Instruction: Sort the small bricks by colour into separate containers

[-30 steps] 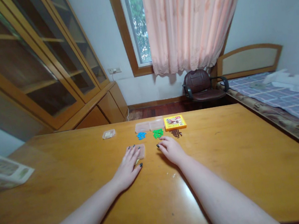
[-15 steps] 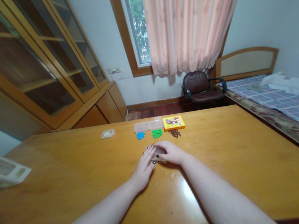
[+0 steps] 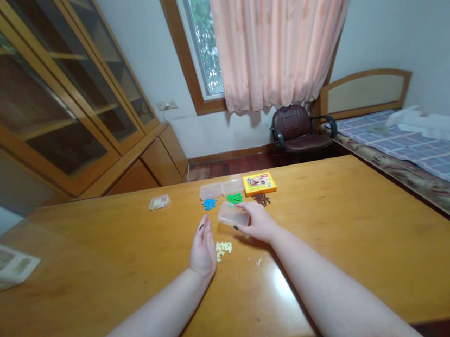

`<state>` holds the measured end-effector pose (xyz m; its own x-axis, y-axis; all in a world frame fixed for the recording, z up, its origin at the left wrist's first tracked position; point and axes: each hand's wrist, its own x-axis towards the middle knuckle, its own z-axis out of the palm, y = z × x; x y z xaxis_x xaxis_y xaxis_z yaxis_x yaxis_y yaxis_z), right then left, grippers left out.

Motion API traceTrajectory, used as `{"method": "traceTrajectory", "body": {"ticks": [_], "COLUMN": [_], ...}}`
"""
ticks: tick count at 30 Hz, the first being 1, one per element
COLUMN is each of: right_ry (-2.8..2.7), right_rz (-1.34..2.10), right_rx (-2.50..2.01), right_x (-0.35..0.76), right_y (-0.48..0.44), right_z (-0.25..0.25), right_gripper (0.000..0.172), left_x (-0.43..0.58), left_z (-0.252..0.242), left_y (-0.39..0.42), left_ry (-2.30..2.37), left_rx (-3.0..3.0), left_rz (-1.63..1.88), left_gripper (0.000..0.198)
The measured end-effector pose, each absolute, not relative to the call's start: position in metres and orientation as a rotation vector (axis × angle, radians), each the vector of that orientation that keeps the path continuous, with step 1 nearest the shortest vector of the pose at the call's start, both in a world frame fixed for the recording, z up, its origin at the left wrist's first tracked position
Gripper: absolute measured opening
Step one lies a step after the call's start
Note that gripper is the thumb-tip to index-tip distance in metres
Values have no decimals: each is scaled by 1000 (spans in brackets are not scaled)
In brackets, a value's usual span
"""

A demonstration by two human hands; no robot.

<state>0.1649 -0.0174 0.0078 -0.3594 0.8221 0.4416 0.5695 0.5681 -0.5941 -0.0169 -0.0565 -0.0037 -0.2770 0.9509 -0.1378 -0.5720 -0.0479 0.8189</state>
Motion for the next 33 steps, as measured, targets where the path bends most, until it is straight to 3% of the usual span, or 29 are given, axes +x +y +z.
{"method": "traceTrajectory", "body": {"ticks": [11,16,22,33], "right_ry": [-2032,-1971,-2117,-2161], "right_rz": [557,519,378,238], "right_rx": [-1059,-992,-965,-1087], "right_x": [165,167,159,149], "right_y": [-17,-17,-26,-39], "right_z": [2,6,12,21], "right_gripper": [55,52,52,48], "left_x": [-24,-50,-42,-30], "left_z": [-8,2,4,5], "left_y": [-38,3,3,-9], "left_ry": [939,807,712,749], "left_rx": [581,1423,1575,1537], "left_rz": [1663,1343,1138,1195], "left_gripper": [44,67,87,72]}}
